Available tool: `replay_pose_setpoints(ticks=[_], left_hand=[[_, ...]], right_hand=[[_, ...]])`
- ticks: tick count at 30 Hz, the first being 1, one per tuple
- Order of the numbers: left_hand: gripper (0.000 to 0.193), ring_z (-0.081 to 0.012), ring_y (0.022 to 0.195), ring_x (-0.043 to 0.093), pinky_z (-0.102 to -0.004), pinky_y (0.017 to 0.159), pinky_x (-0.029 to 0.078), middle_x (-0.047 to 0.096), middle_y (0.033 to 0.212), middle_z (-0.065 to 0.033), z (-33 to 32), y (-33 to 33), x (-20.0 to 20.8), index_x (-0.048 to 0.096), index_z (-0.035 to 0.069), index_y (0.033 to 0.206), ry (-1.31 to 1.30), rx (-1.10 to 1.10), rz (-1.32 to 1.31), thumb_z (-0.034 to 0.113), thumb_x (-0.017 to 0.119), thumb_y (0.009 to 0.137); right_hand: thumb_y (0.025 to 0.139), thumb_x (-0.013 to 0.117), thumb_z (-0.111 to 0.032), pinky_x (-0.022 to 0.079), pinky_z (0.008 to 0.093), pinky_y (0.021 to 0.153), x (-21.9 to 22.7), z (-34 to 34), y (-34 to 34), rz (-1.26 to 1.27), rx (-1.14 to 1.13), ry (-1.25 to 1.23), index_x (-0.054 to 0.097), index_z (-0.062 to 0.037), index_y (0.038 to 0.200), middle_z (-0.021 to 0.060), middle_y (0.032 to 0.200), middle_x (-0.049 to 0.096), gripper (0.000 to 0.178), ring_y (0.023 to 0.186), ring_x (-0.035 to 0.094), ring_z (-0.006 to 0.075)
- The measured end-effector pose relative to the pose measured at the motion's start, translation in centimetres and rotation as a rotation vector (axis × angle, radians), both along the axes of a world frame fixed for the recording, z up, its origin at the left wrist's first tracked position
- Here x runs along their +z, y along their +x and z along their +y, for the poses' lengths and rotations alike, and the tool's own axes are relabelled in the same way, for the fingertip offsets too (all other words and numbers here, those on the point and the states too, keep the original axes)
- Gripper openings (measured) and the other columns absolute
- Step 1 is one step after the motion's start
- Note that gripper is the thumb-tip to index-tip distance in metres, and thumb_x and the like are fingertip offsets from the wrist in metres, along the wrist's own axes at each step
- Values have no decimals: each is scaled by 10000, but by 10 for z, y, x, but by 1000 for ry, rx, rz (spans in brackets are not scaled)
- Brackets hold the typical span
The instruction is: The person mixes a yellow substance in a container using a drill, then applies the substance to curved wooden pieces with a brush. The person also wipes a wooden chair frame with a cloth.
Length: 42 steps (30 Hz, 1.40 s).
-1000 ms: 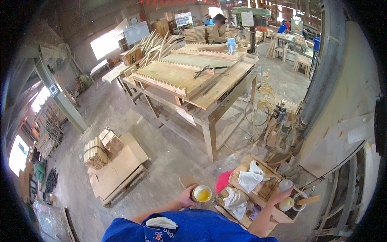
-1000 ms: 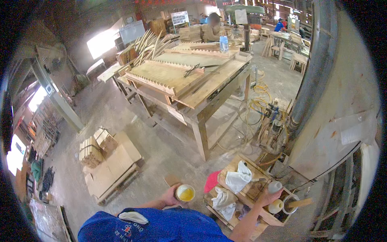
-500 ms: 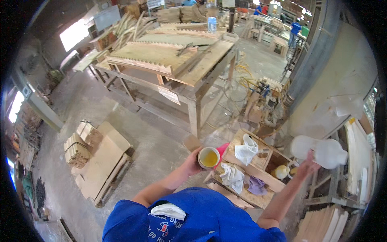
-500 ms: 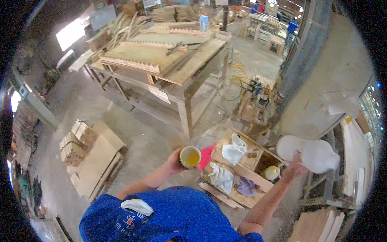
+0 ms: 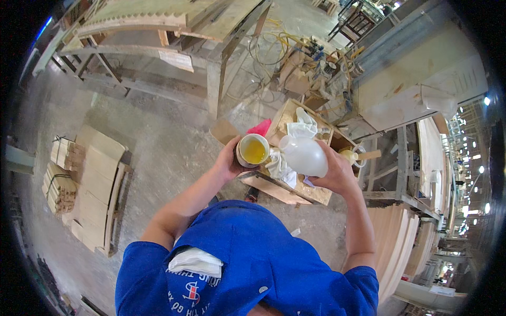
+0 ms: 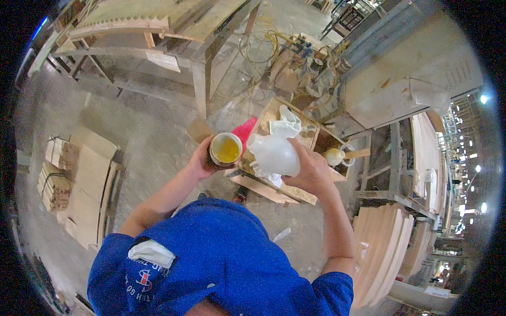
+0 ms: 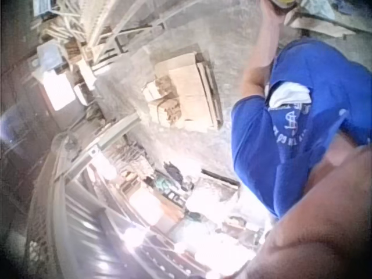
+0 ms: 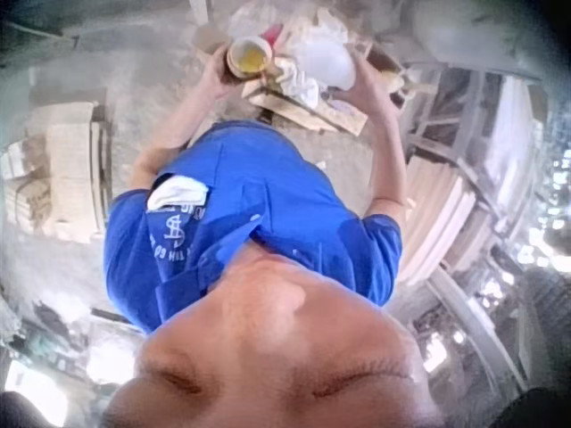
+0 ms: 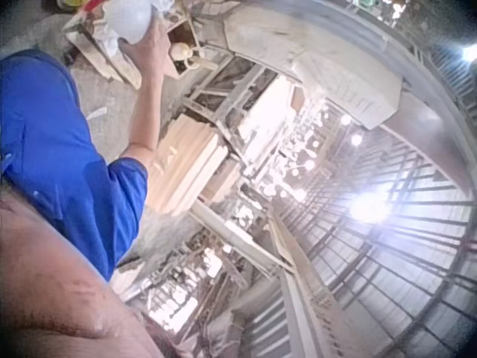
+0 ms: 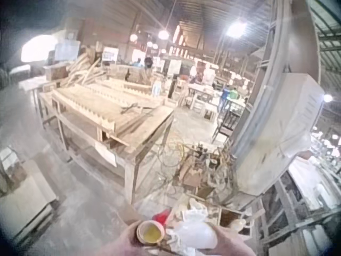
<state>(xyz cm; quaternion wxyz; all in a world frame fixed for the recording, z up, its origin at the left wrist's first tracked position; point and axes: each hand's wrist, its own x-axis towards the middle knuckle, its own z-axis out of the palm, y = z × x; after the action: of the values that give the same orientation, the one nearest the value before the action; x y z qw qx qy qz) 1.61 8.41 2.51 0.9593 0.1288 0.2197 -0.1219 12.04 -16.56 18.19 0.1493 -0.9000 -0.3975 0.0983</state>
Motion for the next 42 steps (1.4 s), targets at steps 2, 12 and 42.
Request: replay_pose_setpoints(ticks=[2,12,42], left_hand=[[470,-332,1042,558,-542,790,503,526,1201,-126,-1,-7,-5,455,105,1238,-5,-21,-43,441,348,929],[473,-306,1026,579,-490,766,535,528,1204,-125,8,-28,-12,453,100,1244,-33,-12,-118,432,335,930],[451,-296,1040,578,-531,813,504,557,1179,-110,7,-35,-19,476,100,1222,-55,-74,-79,411,322,933]], right_hand=[[520,747,-262,429,397,831,2,11,-10,-19,72,-110,400,-123,1286,155,1106,575,852,1003,555,317],[522,739,-244,430,404,820,25,55,-39,-70,118,-265,422,-123,1266,147,1054,597,818,967,571,310],[502,783,-221,424,413,841,48,55,-61,-187,53,-193,432,-124,1257,142,1042,605,838,959,581,317]])
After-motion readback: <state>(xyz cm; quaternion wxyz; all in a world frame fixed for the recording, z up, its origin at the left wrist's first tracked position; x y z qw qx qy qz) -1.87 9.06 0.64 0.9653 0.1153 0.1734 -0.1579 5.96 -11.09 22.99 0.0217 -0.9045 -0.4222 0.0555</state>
